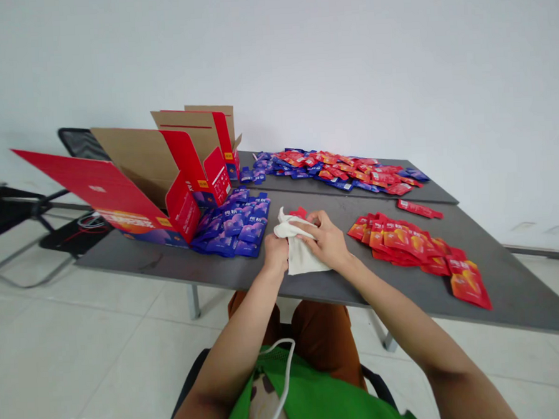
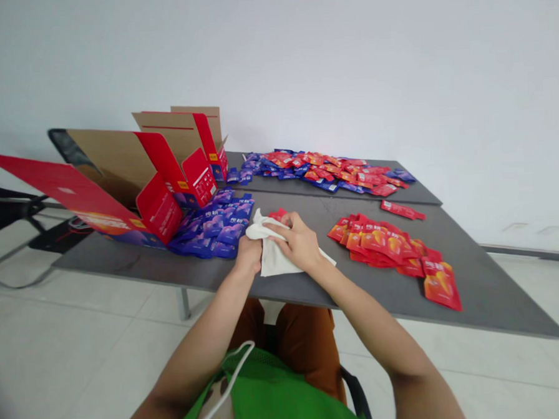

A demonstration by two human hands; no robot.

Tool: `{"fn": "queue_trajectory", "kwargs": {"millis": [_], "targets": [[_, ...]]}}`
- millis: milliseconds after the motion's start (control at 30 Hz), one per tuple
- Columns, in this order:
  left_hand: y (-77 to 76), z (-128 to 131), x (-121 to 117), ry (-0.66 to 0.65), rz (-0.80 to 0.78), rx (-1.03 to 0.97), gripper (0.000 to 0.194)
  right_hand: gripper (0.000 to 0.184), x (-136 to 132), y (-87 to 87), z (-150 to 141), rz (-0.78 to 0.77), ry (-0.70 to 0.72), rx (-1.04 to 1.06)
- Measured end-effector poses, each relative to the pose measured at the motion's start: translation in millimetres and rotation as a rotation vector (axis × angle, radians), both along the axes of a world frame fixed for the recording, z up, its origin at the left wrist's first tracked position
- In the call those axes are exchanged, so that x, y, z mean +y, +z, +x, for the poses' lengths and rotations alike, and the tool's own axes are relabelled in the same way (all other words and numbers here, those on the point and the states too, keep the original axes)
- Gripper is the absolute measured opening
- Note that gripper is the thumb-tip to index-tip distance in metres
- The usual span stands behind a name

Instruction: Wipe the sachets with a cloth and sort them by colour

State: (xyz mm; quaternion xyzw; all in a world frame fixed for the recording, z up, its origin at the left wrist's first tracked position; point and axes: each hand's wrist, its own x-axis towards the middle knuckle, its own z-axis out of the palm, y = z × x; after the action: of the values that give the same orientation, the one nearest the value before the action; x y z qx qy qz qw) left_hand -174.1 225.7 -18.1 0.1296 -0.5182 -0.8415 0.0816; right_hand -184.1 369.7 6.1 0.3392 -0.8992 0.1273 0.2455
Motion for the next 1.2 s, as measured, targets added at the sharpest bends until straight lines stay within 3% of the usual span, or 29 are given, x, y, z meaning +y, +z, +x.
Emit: {"fn": "queue_trajectory", "kwargs": {"millis": [100,233,467,667,833,1000,1067,1200], "targets": [[-3.6,-2,-1,-0.065,0.164,-0.077,0.013,0.047,-10,-15.4,-4,0.025,0.146,0.019],[-7.6,7,-2,-0.127,0.155,-0.117,0.024,0.045,-17,-23.3,-13,0.119,0.111,-0.037],[-9.8,11,-15,-0.276,0.131,-0.232,0.024,0.045,-17,-4.7,-43,0.388,-0.076,-0.143],[-6.9,7,-30,-0.389,0.18,-0.298,0.038,0.041,-7,12.7,-69,0.429,-0.181,-0.193],[-0.1,7,-43,-0.5,0.259,-0.384,0.04,0.043,5,18.3,-54,0.305,0.003,-0.157],[1.9,7,-42,-0.487,0.242,-0.41,0.03,0.048,4,-4.5,-20,0.233,0.277,-0.129],[-1.6,8,-40,-0.484,0.271,-0.364,0.029,0.049,3,-11.1,-14,0.255,0.282,-0.141],[-11.8,14,-35,-0.458,0.334,-0.249,0.027,0.046,3,-10.7,-26,0.33,0.102,-0.152]]}}
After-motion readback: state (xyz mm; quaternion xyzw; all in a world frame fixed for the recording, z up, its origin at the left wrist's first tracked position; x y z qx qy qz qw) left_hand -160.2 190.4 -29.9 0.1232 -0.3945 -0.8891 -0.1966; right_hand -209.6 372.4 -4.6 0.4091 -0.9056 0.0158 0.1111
